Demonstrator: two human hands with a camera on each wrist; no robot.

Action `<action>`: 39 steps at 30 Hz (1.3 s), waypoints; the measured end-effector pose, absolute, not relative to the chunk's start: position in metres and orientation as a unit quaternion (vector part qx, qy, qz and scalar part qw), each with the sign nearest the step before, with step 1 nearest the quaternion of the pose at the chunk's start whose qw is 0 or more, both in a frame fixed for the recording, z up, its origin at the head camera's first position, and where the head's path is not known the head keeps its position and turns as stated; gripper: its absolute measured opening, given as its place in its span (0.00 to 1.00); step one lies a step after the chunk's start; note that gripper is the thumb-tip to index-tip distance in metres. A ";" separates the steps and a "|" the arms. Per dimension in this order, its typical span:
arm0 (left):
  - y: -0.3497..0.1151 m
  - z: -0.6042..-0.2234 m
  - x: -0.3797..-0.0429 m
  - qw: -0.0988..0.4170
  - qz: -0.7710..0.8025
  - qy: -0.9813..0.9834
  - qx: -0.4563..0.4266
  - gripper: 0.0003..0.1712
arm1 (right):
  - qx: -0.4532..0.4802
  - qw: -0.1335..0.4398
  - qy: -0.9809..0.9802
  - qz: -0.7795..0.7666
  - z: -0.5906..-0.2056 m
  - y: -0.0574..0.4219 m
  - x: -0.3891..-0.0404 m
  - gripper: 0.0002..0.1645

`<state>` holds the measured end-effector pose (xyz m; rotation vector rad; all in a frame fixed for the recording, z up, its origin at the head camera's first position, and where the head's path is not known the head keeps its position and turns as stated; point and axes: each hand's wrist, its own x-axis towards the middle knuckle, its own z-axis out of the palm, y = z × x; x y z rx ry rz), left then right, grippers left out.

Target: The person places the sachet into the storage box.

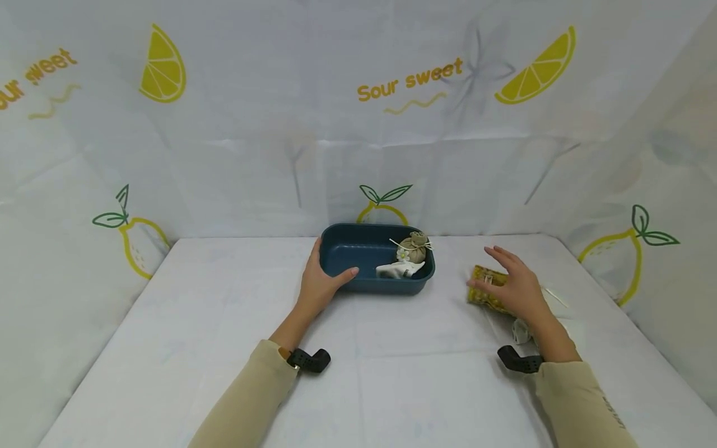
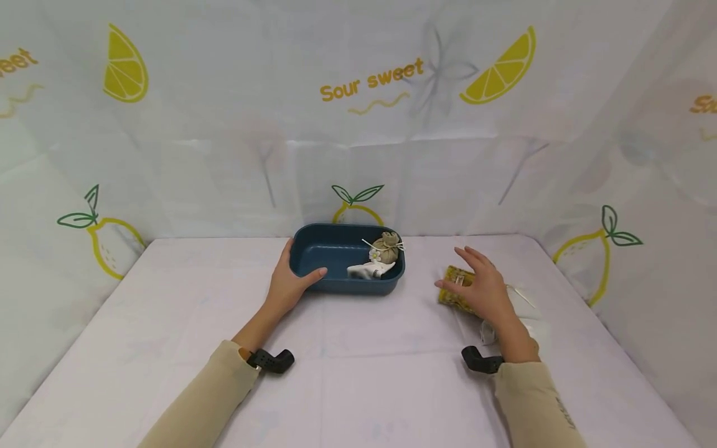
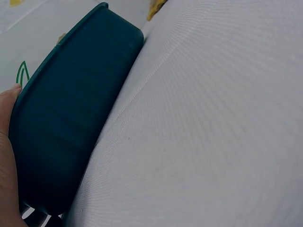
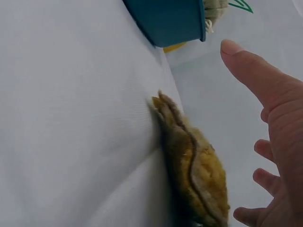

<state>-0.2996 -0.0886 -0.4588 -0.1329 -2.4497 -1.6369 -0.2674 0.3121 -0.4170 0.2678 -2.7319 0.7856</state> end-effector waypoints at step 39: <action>-0.089 -0.459 -0.300 0.097 -0.559 -0.822 -0.050 0.67 | 0.065 0.174 -0.945 0.268 -0.447 0.289 -0.273 0.39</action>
